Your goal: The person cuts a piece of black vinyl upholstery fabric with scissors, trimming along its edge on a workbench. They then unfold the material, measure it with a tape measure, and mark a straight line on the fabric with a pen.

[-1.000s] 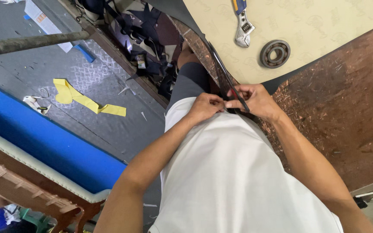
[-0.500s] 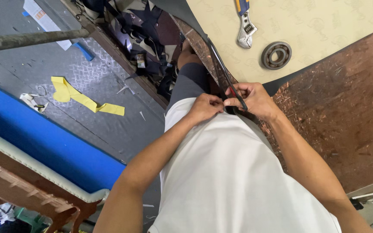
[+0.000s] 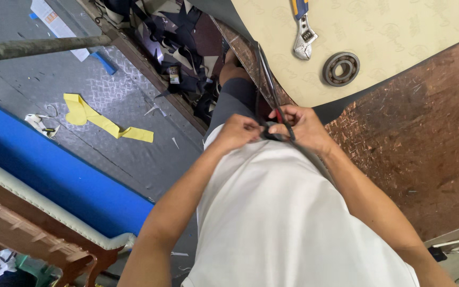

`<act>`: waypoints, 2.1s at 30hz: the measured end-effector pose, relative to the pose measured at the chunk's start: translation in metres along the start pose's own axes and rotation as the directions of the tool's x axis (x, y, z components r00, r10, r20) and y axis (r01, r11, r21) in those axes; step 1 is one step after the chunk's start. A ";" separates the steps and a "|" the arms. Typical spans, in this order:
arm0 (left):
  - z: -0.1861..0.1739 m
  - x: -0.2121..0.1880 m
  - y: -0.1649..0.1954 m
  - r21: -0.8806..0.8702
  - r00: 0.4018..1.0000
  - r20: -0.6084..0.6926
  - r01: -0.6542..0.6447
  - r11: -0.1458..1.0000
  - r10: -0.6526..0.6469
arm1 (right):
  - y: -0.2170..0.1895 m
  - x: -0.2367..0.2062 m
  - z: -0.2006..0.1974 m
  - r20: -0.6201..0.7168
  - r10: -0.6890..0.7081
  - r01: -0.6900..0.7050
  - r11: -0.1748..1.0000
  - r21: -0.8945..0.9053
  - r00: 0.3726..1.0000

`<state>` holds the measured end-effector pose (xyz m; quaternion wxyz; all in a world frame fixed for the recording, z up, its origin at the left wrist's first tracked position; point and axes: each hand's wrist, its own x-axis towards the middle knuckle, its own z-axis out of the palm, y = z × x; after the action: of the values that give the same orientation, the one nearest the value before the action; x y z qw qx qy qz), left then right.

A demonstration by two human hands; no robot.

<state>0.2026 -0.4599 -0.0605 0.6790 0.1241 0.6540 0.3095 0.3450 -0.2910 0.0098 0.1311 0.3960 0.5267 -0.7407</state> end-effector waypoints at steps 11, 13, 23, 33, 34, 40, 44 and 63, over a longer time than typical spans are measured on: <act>-0.063 -0.028 -0.001 0.380 0.971 -0.238 0.104 0.919 -0.011 | -0.006 0.008 0.047 -0.029 -0.046 0.051 0.974 0.221 0.999; -0.063 -0.027 0.000 0.388 0.972 -0.234 0.105 0.916 -0.012 | -0.006 0.008 0.049 -0.015 -0.058 0.060 0.968 0.245 0.998; -0.064 -0.031 0.001 0.371 0.970 -0.242 0.115 0.922 -0.023 | -0.008 0.010 0.057 -0.089 0.012 0.007 0.979 0.203 0.996; -0.066 -0.029 -0.001 0.359 0.966 -0.248 0.159 0.920 -0.070 | -0.008 0.010 0.040 -0.031 0.022 -0.017 0.986 0.167 0.999; -0.066 -0.029 -0.001 0.367 0.967 -0.250 0.145 0.919 -0.052 | -0.011 0.009 0.031 -0.018 0.028 -0.026 0.990 0.138 0.999; -0.068 -0.026 -0.002 0.394 0.969 -0.241 0.146 0.907 -0.051 | -0.034 0.017 -0.050 0.110 0.218 -0.204 0.971 -0.123 0.970; -0.067 -0.025 0.001 0.442 0.968 -0.237 0.181 0.878 -0.080 | -0.048 0.029 -0.088 0.215 0.204 -0.174 0.973 -0.154 0.955; -0.067 -0.026 -0.007 0.375 0.968 -0.241 0.160 0.913 -0.071 | -0.102 0.046 -0.117 0.126 0.274 -0.154 0.800 -0.581 0.953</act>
<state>0.1412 -0.4959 -0.0509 0.5803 0.1827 0.7806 0.1434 0.3047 -0.1355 0.0304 0.3786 0.3187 0.6573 -0.5684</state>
